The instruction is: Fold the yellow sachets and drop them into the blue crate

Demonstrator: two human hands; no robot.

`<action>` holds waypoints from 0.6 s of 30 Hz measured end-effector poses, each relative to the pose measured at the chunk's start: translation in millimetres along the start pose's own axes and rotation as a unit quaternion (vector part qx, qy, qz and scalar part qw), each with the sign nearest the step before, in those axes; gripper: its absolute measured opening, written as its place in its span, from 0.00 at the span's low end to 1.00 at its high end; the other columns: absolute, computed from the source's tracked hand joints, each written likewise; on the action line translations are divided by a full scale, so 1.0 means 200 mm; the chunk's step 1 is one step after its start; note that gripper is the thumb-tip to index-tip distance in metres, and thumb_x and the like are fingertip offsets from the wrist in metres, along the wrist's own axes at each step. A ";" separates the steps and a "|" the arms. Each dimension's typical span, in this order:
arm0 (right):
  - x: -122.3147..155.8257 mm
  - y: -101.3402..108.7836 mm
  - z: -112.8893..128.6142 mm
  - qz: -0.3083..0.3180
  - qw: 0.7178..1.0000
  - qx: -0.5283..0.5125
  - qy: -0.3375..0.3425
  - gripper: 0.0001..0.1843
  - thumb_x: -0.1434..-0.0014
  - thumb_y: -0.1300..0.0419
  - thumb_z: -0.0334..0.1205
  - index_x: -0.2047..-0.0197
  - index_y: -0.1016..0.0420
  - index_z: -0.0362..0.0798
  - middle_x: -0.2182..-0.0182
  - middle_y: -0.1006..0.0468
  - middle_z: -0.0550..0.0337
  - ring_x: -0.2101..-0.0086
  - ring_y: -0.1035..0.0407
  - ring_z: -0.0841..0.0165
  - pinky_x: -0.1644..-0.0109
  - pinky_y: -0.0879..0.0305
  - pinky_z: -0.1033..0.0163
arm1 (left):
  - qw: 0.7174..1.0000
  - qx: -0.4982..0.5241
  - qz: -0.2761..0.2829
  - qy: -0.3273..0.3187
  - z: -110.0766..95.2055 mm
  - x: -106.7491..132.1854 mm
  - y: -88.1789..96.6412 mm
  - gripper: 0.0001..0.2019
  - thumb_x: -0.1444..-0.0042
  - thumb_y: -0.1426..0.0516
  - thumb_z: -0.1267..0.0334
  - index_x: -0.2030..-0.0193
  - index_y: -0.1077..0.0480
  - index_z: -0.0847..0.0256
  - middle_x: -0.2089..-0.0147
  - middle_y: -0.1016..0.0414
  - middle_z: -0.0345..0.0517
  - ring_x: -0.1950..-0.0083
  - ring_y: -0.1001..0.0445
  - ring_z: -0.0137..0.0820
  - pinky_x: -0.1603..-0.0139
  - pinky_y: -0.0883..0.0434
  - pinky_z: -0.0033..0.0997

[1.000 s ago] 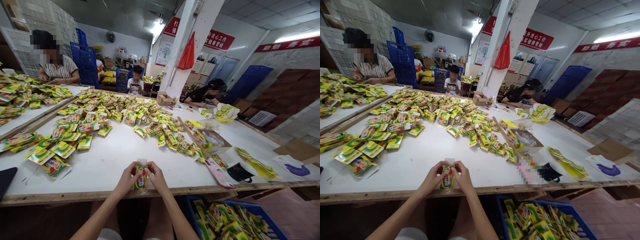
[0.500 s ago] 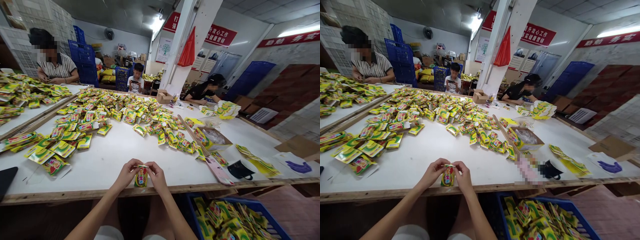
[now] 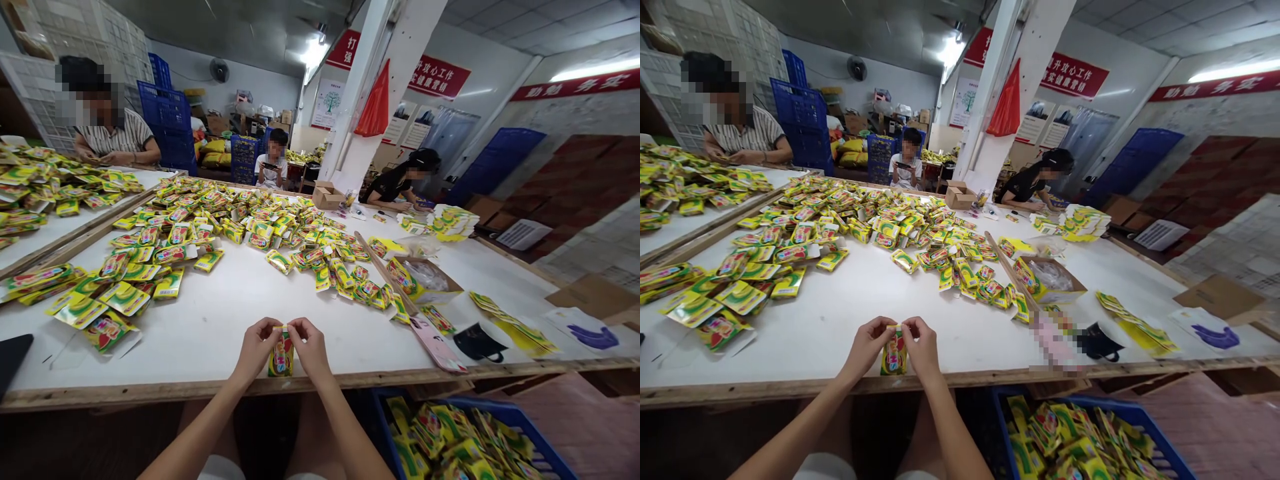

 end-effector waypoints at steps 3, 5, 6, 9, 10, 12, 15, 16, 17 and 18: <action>0.01 0.00 0.00 0.015 1.000 -0.006 -0.003 0.12 0.41 0.44 0.47 0.67 0.28 0.47 0.72 0.25 0.60 0.70 0.30 0.67 0.64 0.33 0.65 | 1.000 0.019 0.013 0.006 0.00 -0.01 0.00 0.09 0.49 0.40 0.59 0.67 0.26 0.63 0.70 0.24 0.42 0.68 0.28 0.30 0.66 0.31 0.27; 0.02 -0.01 0.00 0.026 0.999 -0.018 -0.008 0.12 0.40 0.44 0.47 0.64 0.28 0.47 0.70 0.25 0.59 0.68 0.29 0.67 0.63 0.32 0.64 | 0.999 0.029 0.019 0.012 0.01 -0.01 0.01 0.09 0.49 0.40 0.58 0.67 0.26 0.63 0.70 0.24 0.43 0.67 0.28 0.30 0.65 0.31 0.27; 0.03 -0.01 -0.01 0.030 0.999 -0.026 -0.011 0.12 0.40 0.44 0.48 0.63 0.28 0.47 0.70 0.25 0.59 0.68 0.29 0.67 0.62 0.32 0.64 | 0.999 0.030 0.020 0.015 0.02 -0.01 0.01 0.09 0.49 0.40 0.58 0.68 0.26 0.63 0.70 0.24 0.42 0.68 0.28 0.30 0.65 0.32 0.27; 0.05 -0.02 -0.02 0.031 0.998 -0.043 -0.020 0.12 0.41 0.43 0.48 0.62 0.29 0.47 0.70 0.25 0.60 0.68 0.30 0.67 0.62 0.32 0.64 | 0.999 0.017 0.030 0.013 0.02 -0.02 0.03 0.10 0.49 0.40 0.58 0.69 0.26 0.63 0.72 0.25 0.42 0.68 0.29 0.30 0.66 0.32 0.27; 0.05 -0.02 -0.02 0.031 0.998 -0.047 -0.022 0.12 0.41 0.43 0.48 0.62 0.29 0.48 0.70 0.25 0.60 0.69 0.30 0.67 0.63 0.32 0.64 | 0.999 0.006 0.038 0.011 0.02 -0.01 0.03 0.10 0.48 0.40 0.57 0.68 0.26 0.63 0.71 0.25 0.42 0.68 0.29 0.30 0.65 0.32 0.27; 0.04 -0.03 -0.02 0.034 0.998 -0.053 -0.023 0.12 0.42 0.42 0.48 0.64 0.28 0.48 0.70 0.25 0.60 0.68 0.30 0.67 0.63 0.32 0.64 | 0.998 -0.018 0.055 0.009 0.02 0.00 0.03 0.10 0.47 0.41 0.57 0.66 0.27 0.63 0.69 0.25 0.43 0.67 0.29 0.30 0.64 0.32 0.28; 0.03 -0.04 -0.04 0.053 0.995 -0.073 -0.033 0.11 0.43 0.42 0.47 0.66 0.28 0.48 0.70 0.24 0.59 0.68 0.29 0.66 0.62 0.32 0.63 | 0.996 -0.018 0.091 0.020 0.03 0.04 0.01 0.10 0.47 0.41 0.58 0.62 0.29 0.62 0.67 0.26 0.43 0.66 0.28 0.30 0.64 0.32 0.28; 0.03 -0.05 -0.05 0.058 0.994 -0.087 -0.038 0.10 0.43 0.41 0.46 0.66 0.28 0.47 0.69 0.24 0.59 0.67 0.29 0.66 0.62 0.32 0.62 | 0.994 -0.011 0.103 0.025 0.03 0.06 0.00 0.11 0.47 0.41 0.58 0.60 0.31 0.62 0.66 0.26 0.43 0.66 0.28 0.30 0.64 0.31 0.28; 0.04 -0.05 -0.05 0.062 0.992 -0.102 -0.044 0.09 0.44 0.41 0.45 0.66 0.28 0.47 0.69 0.23 0.59 0.67 0.28 0.65 0.61 0.31 0.62 | 0.993 -0.004 0.113 0.032 0.04 0.08 -0.01 0.12 0.47 0.41 0.59 0.57 0.33 0.60 0.65 0.26 0.43 0.66 0.28 0.30 0.65 0.31 0.28; 0.04 -0.05 -0.06 0.064 0.990 -0.115 -0.048 0.08 0.44 0.41 0.43 0.66 0.28 0.48 0.68 0.23 0.58 0.66 0.28 0.65 0.60 0.31 0.61 | 0.992 -0.002 0.120 0.038 0.04 0.09 -0.02 0.14 0.47 0.42 0.60 0.54 0.35 0.59 0.63 0.26 0.43 0.66 0.28 0.30 0.65 0.31 0.28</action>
Point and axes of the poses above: each hand's wrist, its own x-axis away from the middle knuckle, its own y-axis out of the back of the hand, z = x × y, the point moved 6 cm from there along -x, towards the middle knuckle
